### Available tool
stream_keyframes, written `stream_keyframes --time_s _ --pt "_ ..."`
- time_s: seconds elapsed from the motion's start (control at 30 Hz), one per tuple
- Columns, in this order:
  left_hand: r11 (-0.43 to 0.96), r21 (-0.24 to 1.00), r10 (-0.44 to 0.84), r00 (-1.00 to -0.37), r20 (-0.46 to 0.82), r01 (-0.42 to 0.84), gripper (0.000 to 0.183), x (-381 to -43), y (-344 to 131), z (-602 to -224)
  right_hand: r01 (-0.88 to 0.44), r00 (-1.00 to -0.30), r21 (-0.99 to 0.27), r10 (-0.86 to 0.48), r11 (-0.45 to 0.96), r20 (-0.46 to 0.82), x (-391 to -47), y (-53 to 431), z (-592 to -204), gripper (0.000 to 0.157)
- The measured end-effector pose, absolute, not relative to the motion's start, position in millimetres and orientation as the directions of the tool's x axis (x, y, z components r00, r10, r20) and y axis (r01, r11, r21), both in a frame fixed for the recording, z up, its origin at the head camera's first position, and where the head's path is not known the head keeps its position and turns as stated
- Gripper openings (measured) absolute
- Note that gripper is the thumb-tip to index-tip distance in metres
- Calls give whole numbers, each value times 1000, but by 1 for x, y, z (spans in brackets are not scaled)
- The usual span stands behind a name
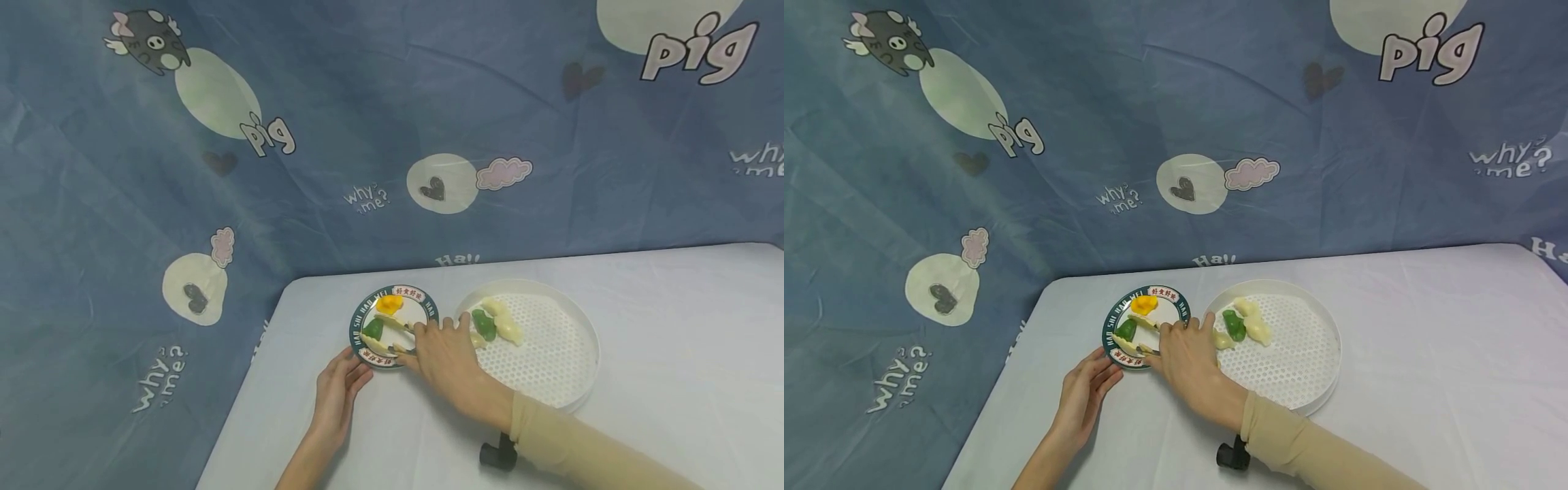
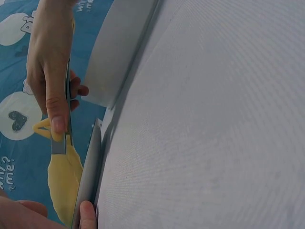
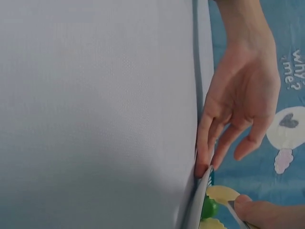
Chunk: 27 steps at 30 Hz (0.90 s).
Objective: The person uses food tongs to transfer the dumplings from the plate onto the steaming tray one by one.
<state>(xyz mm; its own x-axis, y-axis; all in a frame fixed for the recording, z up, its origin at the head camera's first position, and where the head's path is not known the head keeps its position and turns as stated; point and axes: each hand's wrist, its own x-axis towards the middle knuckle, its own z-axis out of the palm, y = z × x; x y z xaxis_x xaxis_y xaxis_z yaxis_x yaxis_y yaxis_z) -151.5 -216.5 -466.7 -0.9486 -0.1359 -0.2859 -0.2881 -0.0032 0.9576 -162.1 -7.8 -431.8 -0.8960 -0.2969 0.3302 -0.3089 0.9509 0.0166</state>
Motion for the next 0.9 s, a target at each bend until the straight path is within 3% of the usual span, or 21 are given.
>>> stream_keyframes --time_s 0.9 --pt "33 948 -154 -939 -307 -315 63 -151 -216 -466 -290 -908 4 -276 957 316 -131 45 -407 60"
